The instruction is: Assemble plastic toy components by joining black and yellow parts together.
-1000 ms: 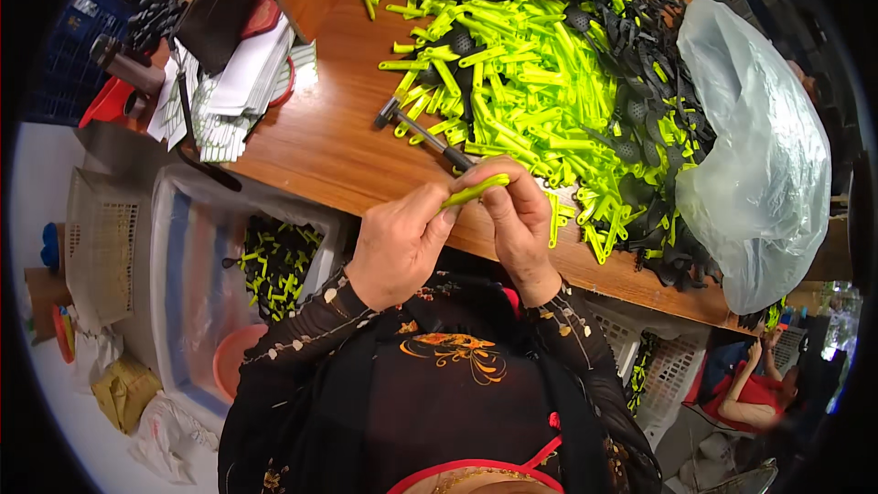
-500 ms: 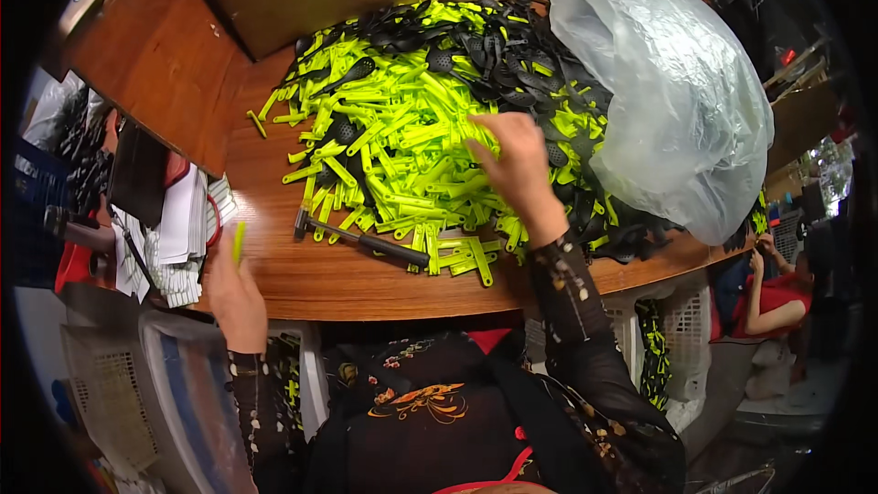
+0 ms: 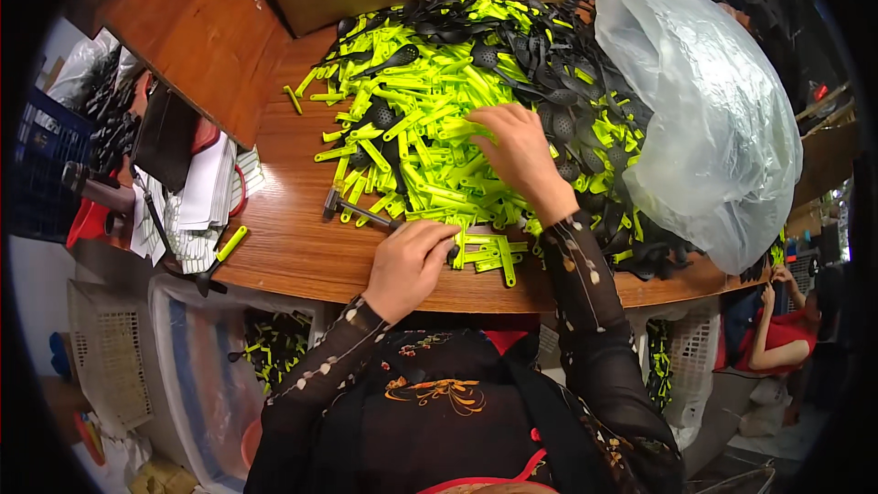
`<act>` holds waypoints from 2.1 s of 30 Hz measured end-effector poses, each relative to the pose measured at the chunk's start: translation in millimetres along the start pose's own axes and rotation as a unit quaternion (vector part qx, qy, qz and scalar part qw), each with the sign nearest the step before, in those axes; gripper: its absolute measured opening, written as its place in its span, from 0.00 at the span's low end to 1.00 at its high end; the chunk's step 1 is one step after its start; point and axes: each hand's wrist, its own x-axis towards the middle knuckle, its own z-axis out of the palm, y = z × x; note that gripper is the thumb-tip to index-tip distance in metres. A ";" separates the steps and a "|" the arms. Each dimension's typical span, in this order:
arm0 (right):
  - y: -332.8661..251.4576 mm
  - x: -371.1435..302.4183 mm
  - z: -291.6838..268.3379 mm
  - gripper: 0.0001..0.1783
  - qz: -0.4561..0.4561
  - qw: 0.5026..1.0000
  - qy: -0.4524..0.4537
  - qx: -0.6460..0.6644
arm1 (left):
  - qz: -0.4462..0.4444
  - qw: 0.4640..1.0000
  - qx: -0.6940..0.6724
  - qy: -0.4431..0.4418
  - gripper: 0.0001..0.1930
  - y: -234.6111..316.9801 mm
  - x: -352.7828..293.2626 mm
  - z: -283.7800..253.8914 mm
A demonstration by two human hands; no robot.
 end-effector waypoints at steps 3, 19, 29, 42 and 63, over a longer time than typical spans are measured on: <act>1.2 6.8 10.1 0.09 -0.014 0.997 -0.054 -0.053 | 0.016 0.999 0.045 -0.006 0.10 -2.5 8.0 6.8; 22.5 -94.6 -98.3 0.20 0.140 0.990 0.000 -0.026 | -0.125 0.932 -0.328 -0.089 0.12 6.0 29.3 39.2; 16.7 -98.6 -75.4 0.08 0.146 0.988 0.050 -0.010 | -0.210 0.886 -0.388 -0.143 0.17 17.5 32.9 41.8; -54.7 -81.7 -79.3 0.30 0.030 0.973 -0.037 0.226 | -0.278 0.712 -0.618 -0.183 0.14 2.9 26.0 33.7; -98.1 -75.5 -66.3 0.06 0.220 0.946 -0.070 0.227 | -0.167 0.773 -0.601 0.114 0.09 24.0 23.2 12.9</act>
